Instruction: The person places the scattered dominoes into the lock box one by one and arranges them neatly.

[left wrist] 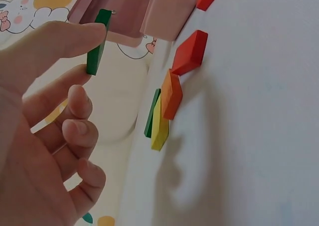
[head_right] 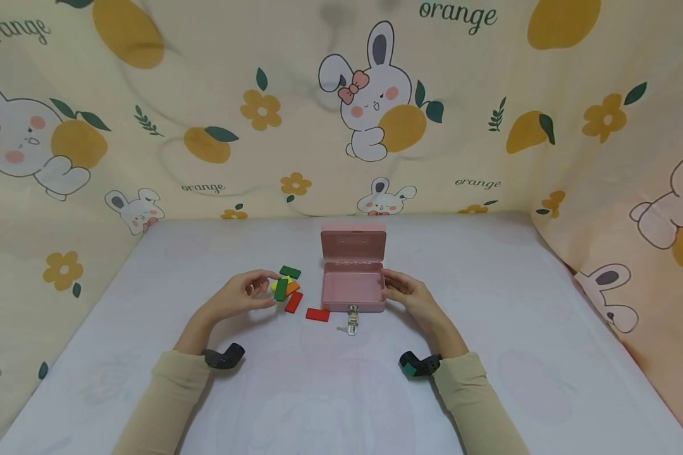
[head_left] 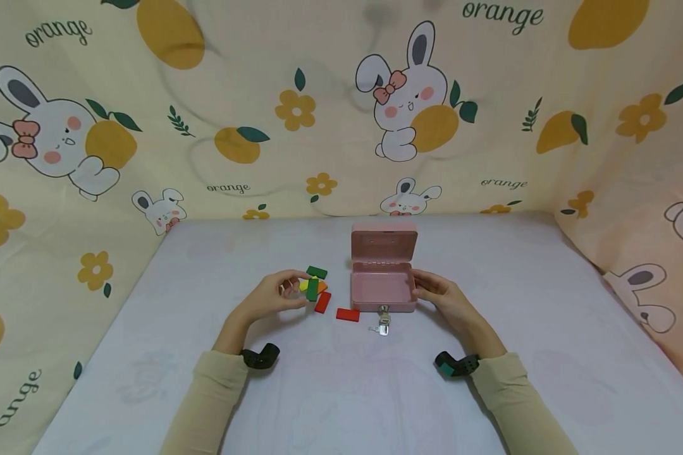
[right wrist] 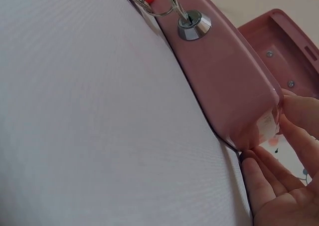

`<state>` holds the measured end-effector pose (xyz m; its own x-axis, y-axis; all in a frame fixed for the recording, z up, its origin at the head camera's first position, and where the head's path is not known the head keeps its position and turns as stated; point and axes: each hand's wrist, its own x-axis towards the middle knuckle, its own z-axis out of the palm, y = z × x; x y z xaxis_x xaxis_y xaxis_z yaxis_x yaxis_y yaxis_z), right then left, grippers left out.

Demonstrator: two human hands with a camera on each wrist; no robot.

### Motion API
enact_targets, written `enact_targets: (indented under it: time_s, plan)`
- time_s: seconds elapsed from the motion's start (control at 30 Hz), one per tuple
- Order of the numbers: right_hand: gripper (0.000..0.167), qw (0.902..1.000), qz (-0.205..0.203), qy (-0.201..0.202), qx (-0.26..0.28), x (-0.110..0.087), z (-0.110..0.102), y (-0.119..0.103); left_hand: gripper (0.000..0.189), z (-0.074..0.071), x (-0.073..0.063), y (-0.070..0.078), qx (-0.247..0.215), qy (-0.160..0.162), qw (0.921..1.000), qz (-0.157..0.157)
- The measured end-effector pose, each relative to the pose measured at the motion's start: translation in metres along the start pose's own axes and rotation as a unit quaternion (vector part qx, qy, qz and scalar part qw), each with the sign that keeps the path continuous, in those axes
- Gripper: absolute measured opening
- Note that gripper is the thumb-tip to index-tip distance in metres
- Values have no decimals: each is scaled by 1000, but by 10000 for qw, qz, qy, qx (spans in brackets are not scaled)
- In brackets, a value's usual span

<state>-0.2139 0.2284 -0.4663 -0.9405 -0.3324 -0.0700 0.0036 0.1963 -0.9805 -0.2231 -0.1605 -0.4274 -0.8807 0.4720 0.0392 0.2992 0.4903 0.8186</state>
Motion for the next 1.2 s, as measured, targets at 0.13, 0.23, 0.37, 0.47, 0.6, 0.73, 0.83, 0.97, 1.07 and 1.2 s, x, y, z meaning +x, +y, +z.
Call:
enact_targets:
  time_s: [0.13, 0.23, 0.37, 0.47, 0.6, 0.73, 0.83, 0.97, 1.07, 1.2]
  plan:
    - [57, 10000, 6, -6, 23, 1, 0, 1, 44, 3, 2, 4, -36, 43, 10000, 48]
    - [57, 10000, 19, -6, 49, 1, 0, 2, 44, 4, 4, 4, -127, 81, 9998, 121]
    - [57, 10000, 0, -12, 82, 0, -1, 1, 46, 5, 6, 5, -212, 96, 9997, 116]
    - [57, 10000, -16, -12, 97, 0, -1, 1, 46, 6, 7, 8, -185, 97, 9997, 116]
    - [56, 10000, 12, 1, 91, 0, -1, 1, 44, 7, 9, 10, -136, 135, 9997, 175]
    - [56, 10000, 43, 18, 38, 0, -1, 1, 43, 8, 11, 12, -118, 152, 9997, 170]
    - [56, 10000, 52, 32, 10, 0, 0, 1, 43, 10, 13, 13, -52, 153, 9998, 120]
    - [55, 10000, 63, 36, 34, 0, 0, 1, 43, 13, 16, 15, -13, 154, 9999, 60]
    - [55, 10000, 65, 27, 39, 0, -1, 0, 43, 14, 19, 17, -75, 127, 9999, -2]
    - [55, 10000, 77, 42, 6, -1, 0, 0, 43, 17, 23, 19, -164, 65, 9998, -17]
